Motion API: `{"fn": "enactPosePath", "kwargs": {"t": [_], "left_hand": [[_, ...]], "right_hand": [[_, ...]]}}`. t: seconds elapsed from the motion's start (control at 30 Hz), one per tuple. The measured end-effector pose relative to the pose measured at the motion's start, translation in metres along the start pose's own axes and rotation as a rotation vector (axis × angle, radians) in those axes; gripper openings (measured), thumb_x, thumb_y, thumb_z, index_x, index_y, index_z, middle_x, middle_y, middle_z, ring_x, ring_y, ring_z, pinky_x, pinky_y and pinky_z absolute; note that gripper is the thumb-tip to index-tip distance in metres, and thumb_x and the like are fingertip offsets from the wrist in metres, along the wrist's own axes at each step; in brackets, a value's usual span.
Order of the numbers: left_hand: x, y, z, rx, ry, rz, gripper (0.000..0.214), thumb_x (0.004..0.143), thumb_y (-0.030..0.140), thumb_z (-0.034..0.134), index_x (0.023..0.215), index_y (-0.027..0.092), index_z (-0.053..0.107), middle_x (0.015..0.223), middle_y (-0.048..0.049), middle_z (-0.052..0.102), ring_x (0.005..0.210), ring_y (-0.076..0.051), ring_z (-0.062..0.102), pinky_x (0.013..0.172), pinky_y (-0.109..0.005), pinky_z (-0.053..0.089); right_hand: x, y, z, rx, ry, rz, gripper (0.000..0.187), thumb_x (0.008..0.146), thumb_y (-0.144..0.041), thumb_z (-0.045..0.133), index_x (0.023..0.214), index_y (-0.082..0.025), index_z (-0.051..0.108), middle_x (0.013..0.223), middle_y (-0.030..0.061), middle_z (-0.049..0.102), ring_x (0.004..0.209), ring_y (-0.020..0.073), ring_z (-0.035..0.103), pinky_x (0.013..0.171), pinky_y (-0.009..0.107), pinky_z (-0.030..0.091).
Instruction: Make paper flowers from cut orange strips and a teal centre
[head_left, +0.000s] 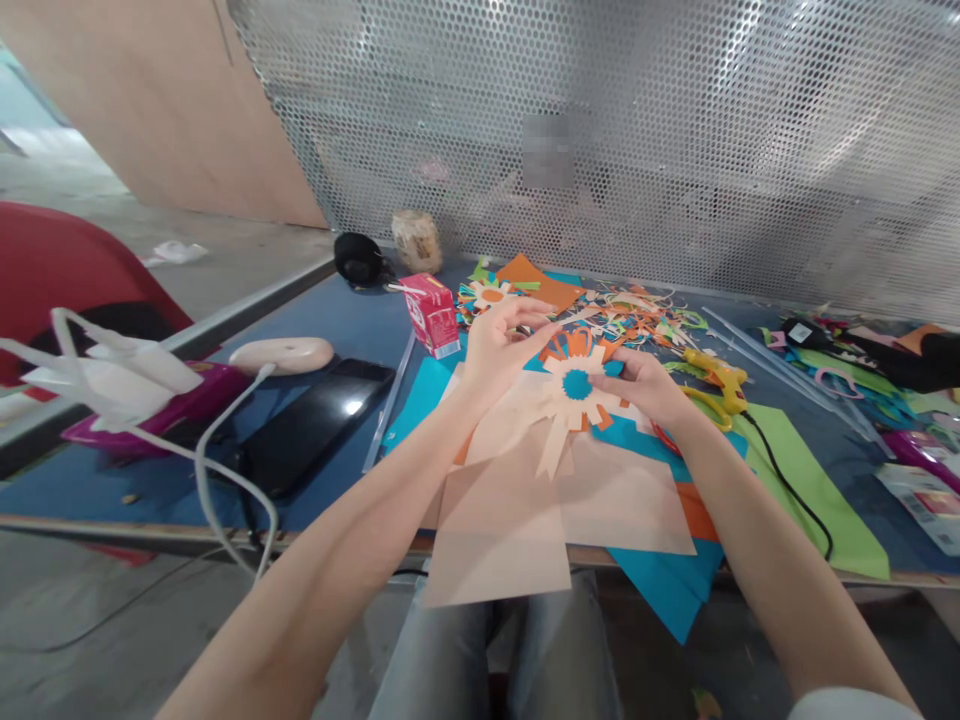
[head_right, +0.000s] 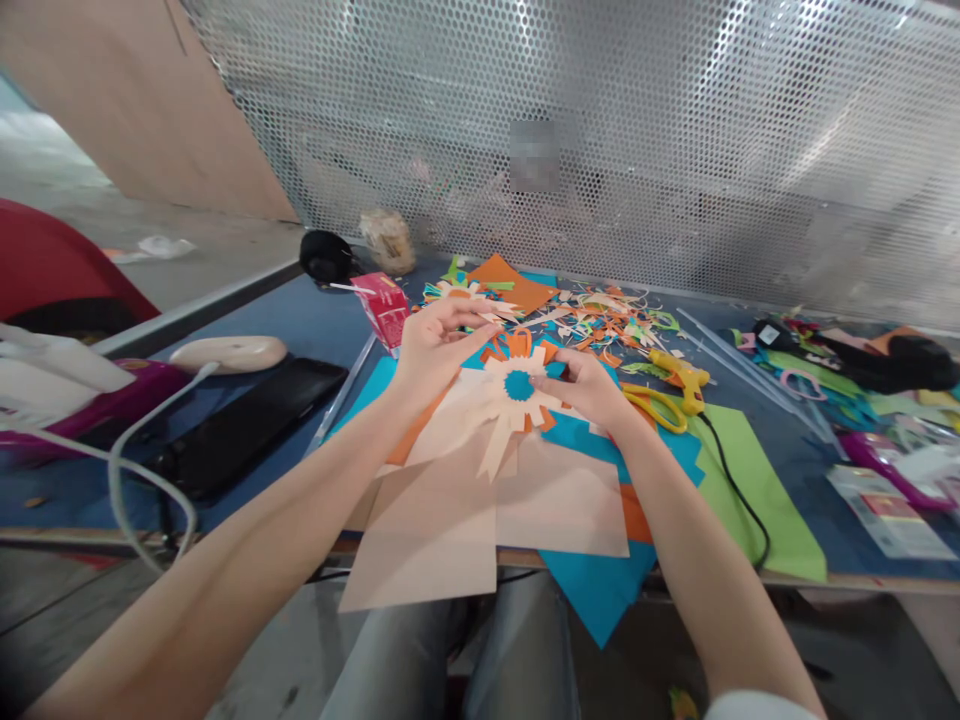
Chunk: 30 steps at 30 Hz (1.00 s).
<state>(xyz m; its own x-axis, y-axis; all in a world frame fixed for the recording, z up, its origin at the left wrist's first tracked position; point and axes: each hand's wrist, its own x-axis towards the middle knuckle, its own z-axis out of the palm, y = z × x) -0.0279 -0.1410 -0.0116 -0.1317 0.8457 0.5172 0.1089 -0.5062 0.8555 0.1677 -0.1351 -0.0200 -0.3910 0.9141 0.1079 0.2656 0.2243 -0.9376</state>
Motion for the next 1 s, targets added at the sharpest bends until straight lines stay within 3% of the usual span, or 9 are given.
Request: {"fn": "enactPosePath", "kwargs": {"t": [0.3,0.53,0.73,1.0], "left_hand": [[0.008,-0.004,-0.005,-0.155,0.117,-0.037,0.025,0.064,0.025,0.069,0.085,0.017,0.058,0.075,-0.0024,0.068,0.079,-0.016,0.065,0.072,-0.027,0.05],[0.001,-0.001,-0.002,0.014,-0.04,0.074,0.031,0.066,0.026,0.068,0.095,0.018,0.059,0.085,-0.0049,0.07,0.08,-0.016,0.065,0.059,-0.023,0.046],[-0.003,-0.002,0.001,0.217,-0.035,0.168,0.021,0.071,0.021,0.063,0.092,0.021,0.061,0.083,-0.0034,0.069,0.078,-0.015,0.064,0.059,-0.024,0.044],[-0.003,-0.001,0.001,0.109,-0.044,0.092,0.026,0.069,0.018,0.06,0.095,0.019,0.059,0.086,-0.0041,0.067,0.077,-0.013,0.063,0.054,-0.019,0.043]], "right_hand": [[0.002,-0.001,-0.003,0.005,0.037,0.007,0.029,0.058,-0.04,0.072,0.076,-0.02,0.062,0.059,-0.0032,0.058,0.057,0.0133,0.056,0.051,0.026,0.047],[0.002,0.0,-0.002,-0.007,0.024,0.002,0.03,0.057,-0.04,0.072,0.075,-0.018,0.061,0.059,-0.0039,0.056,0.054,0.0109,0.054,0.048,0.023,0.043],[0.001,-0.003,0.0,-0.034,0.003,-0.002,0.028,0.061,-0.04,0.068,0.078,-0.019,0.063,0.057,-0.0043,0.054,0.05,0.0096,0.051,0.043,0.021,0.039],[0.0,-0.007,0.001,-0.078,0.011,0.019,0.029,0.061,-0.041,0.067,0.078,-0.018,0.061,0.06,-0.0031,0.057,0.046,0.0078,0.046,0.04,0.02,0.034]]}}
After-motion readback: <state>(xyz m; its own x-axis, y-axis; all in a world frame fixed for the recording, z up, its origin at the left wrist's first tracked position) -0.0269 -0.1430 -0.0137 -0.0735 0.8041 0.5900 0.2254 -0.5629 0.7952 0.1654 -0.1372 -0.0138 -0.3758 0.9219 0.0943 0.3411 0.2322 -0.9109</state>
